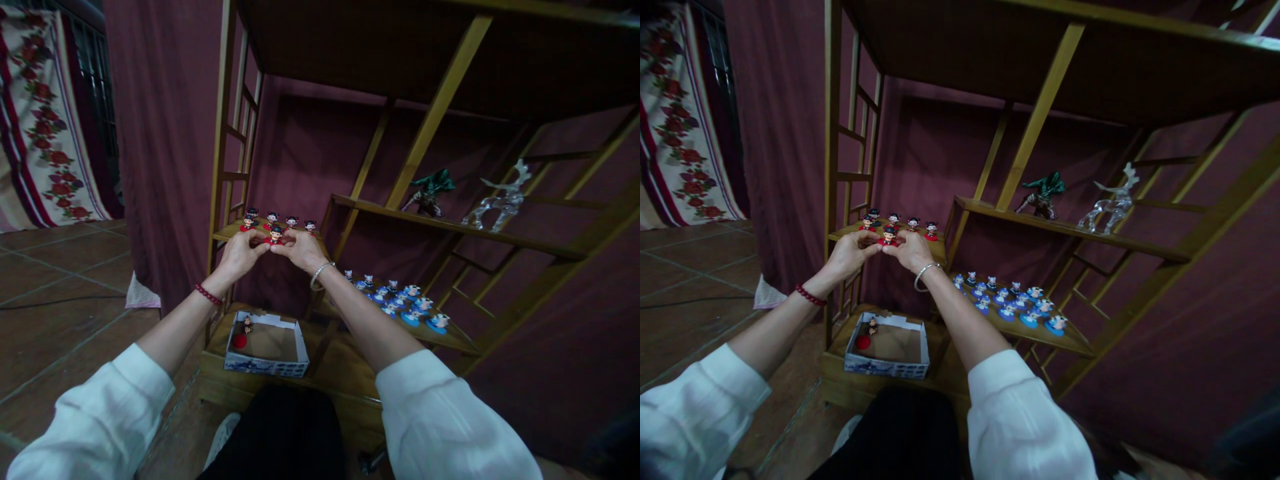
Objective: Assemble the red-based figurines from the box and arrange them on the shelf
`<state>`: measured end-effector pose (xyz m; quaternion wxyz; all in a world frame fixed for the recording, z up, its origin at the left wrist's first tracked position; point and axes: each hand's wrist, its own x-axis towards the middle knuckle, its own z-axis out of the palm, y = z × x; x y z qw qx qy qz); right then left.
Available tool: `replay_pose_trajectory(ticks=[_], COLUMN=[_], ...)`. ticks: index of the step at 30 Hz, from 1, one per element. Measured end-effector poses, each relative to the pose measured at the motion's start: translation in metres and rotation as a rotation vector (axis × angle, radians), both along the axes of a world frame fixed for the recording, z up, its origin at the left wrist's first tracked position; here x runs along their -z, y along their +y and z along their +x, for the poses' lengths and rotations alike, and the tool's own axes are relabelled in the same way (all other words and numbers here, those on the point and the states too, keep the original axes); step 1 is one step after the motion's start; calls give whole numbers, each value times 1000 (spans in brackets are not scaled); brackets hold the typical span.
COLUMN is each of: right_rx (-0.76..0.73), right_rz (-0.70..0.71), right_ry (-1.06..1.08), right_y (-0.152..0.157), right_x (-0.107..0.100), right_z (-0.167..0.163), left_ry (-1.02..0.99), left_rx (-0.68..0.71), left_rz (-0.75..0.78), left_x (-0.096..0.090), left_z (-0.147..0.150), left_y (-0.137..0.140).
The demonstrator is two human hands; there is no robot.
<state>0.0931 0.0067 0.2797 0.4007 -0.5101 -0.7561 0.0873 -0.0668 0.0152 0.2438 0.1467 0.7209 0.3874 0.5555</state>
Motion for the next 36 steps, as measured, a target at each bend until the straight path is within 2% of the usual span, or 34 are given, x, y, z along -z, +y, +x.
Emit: replay_pose_trajectory(ticks=[6, 10, 14, 19, 36], right_rx=[19, 15, -6, 43, 133], right_rz=[17, -27, -72, -72, -49], right_ry=[-16, 26, 44, 4, -125], right_y=[24, 36, 43, 50, 73], right_x=[3, 6, 6, 3, 0], right_z=[3, 4, 7, 9, 3], left_ry=[125, 202, 274, 389, 676], left_rx=[-98, -155, -157, -193, -217], left_rz=[17, 33, 75, 138, 191], left_x=[-8, -10, -8, -6, -14], left_z=[1, 1, 1, 0, 0], left_y=[4, 7, 15, 20, 12])
